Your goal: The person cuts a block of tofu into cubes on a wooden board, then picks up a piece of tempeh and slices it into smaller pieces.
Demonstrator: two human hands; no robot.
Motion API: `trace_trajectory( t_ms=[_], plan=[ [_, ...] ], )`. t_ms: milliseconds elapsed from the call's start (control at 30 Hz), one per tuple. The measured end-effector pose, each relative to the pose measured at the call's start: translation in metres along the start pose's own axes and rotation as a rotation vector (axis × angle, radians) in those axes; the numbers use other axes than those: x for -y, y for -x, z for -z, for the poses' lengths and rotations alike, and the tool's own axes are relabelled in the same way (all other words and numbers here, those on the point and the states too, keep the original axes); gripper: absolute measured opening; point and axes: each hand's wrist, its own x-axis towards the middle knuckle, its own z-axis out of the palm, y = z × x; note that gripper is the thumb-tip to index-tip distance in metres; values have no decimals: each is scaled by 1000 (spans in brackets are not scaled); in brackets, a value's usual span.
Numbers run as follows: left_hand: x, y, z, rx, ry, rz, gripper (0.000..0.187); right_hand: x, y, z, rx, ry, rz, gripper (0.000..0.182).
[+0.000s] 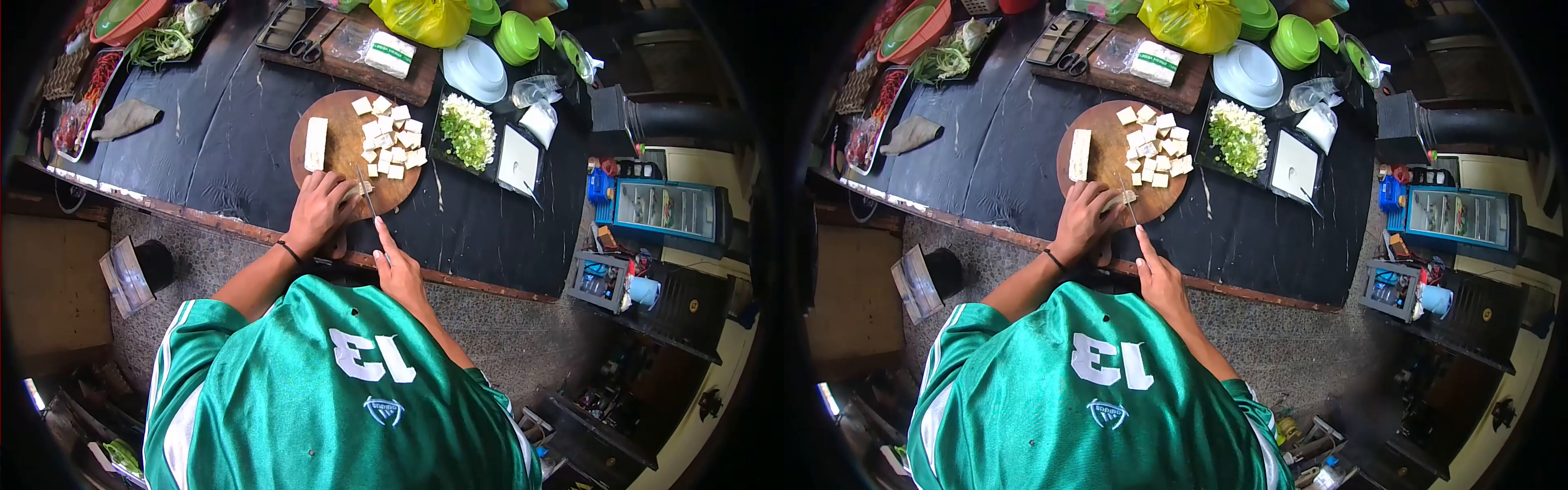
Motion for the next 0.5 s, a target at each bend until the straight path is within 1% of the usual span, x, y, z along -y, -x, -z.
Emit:
trace_trajectory(
  t_ms=[100,167,267,367,500],
  plan=[
    [-1,1,0,8,-11,-1,29,0,-1,0,-6,14,26,75],
    [0,1,-1,13,-15,0,29,6,-4,3,96,-8,-130,74],
    [2,3,-3,2,-10,-2,30,2,-3,-2,60,10,-91,74],
    [1,2,-1,6,-8,-8,30,7,-3,0,73,13,-119,75],
    [2,3,-1,12,-6,-1,30,5,-3,-1,76,23,-100,75]
  ],
)
